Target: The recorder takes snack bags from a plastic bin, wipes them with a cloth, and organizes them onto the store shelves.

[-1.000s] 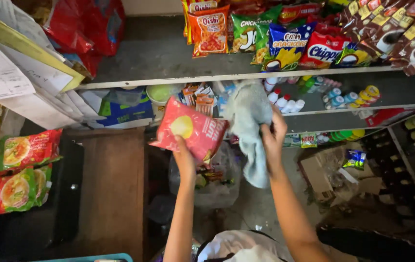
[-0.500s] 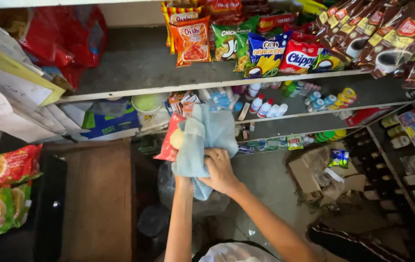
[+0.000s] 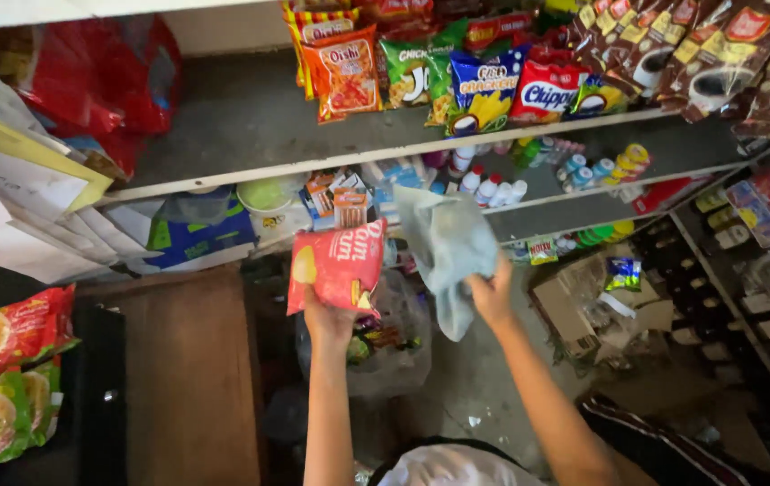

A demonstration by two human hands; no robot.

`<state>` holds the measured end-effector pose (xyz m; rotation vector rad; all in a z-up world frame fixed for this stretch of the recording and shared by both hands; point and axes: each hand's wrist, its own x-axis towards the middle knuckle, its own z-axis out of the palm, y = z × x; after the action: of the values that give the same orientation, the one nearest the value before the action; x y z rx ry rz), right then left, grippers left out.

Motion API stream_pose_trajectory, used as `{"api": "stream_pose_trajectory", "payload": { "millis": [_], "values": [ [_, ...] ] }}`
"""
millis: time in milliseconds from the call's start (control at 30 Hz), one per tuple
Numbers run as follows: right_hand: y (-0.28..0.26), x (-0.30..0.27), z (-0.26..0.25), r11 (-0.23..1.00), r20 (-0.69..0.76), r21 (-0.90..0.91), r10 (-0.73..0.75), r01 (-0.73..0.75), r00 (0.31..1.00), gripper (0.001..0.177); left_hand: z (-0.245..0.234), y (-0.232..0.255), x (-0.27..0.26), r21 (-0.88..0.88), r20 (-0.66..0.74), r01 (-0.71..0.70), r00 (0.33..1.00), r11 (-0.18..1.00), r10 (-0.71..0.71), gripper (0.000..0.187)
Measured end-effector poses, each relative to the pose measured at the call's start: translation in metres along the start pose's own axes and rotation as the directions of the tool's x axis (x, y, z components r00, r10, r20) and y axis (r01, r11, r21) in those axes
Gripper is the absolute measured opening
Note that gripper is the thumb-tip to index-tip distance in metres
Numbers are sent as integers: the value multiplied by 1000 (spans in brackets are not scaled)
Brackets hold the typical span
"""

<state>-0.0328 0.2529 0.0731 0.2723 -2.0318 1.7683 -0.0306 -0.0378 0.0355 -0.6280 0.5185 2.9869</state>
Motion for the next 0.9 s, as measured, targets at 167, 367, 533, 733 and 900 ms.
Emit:
{"api": "stream_pose_trajectory", "payload": {
  "millis": [167, 367, 533, 733, 900],
  "values": [
    [-139, 15, 57, 743, 412, -345, -429, 573, 804, 56, 16, -25, -21, 255, 240, 97, 957, 962, -161, 68],
    [-120, 37, 70, 664, 370, -303, -579, 683, 727, 54, 15, -26, -52, 671, 167, 192, 902, 716, -399, 70],
    [-98, 57, 67, 767, 260, -205, -555, 607, 790, 44, -11, -4, -43, 721, 50, 375, 810, 582, -584, 104],
    [-95, 71, 54, 893, 142, -179, -393, 413, 909, 45, 93, 41, -103, 786, 618, -606, 773, -121, 144, 61],
    [7, 51, 65, 992, -218, -24, -127, 125, 968, 53, 145, 33, -111, 769, 638, -630, 767, -110, 70, 95]
  ]
}}
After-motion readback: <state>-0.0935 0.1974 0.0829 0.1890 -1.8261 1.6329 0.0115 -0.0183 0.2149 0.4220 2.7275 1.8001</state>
